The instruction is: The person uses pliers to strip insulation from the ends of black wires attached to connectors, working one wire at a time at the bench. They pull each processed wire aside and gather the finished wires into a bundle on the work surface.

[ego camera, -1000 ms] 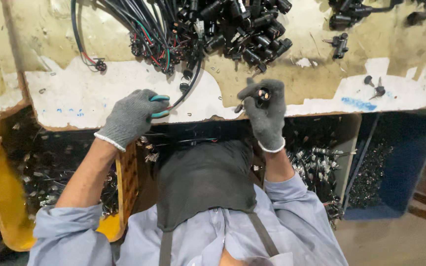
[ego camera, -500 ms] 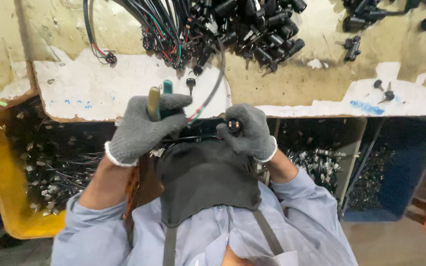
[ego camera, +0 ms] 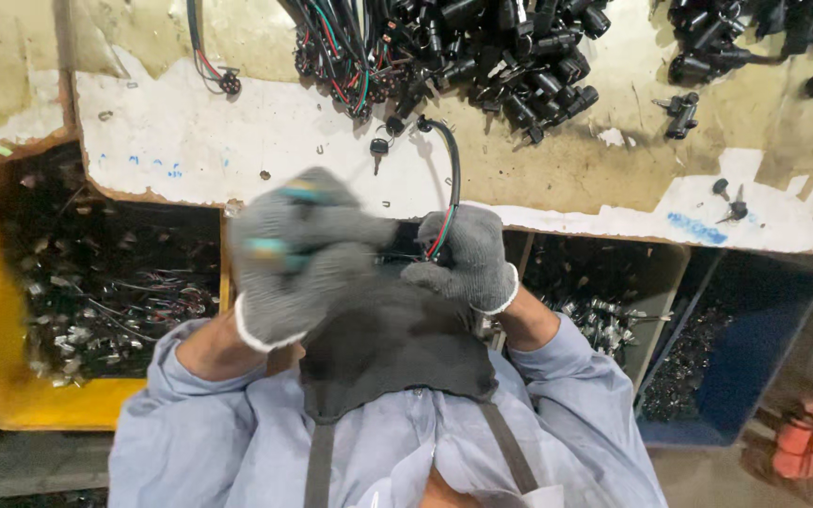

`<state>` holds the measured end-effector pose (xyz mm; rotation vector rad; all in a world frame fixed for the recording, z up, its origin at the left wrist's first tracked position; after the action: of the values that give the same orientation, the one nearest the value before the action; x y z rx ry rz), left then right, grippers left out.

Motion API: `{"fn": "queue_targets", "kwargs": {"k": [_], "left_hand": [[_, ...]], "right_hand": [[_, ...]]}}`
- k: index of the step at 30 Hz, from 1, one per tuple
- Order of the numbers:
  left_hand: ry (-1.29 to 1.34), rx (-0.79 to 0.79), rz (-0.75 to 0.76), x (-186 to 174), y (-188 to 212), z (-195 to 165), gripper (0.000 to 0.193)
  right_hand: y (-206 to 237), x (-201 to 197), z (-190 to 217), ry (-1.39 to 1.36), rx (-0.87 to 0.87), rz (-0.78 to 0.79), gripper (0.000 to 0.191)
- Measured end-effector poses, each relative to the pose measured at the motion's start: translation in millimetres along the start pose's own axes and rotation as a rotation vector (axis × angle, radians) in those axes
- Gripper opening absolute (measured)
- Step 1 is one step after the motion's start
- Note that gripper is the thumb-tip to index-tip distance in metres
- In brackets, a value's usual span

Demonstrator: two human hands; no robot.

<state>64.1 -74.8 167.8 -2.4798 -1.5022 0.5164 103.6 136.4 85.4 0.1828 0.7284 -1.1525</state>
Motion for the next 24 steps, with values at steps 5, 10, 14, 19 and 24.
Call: {"fn": "queue_targets", "kwargs": {"k": [5,10,14,19,24], "left_hand": [[0.431,0.082,-0.080,16,39,0,0.023],[0.264,0.209,0.374,53,49,-12,0.030],[-0.363,0.116,0.068,29,2,3,0.030],[-1.050,-0.164,-0.062,9,-82,114,0.036],[-0.998,-0.373,0.002,7,-80,152,0.022]], "right_hand": [[-1,24,4,0.504,-0.220,0.397,0.033],[-3,24,15,0.242,-0.294,0.504,0.027],[-3,29,15,0.255,-0.305,0.627,0.040],[-23,28,2,0.242,-0.096,0.486,0.043],[-81,11,-33,0.435,0.376,-0.269,0.046]]}}
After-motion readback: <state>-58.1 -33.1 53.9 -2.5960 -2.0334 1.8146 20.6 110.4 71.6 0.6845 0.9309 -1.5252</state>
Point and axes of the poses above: each hand's wrist, its own y-axis away from the middle knuckle, its own x-axis out of the palm, z = x × y, the point moved 2 cm from there along -y, towards the middle knuckle, and after that the axes turned 4 degrees about -y, right-handed, at the moved point
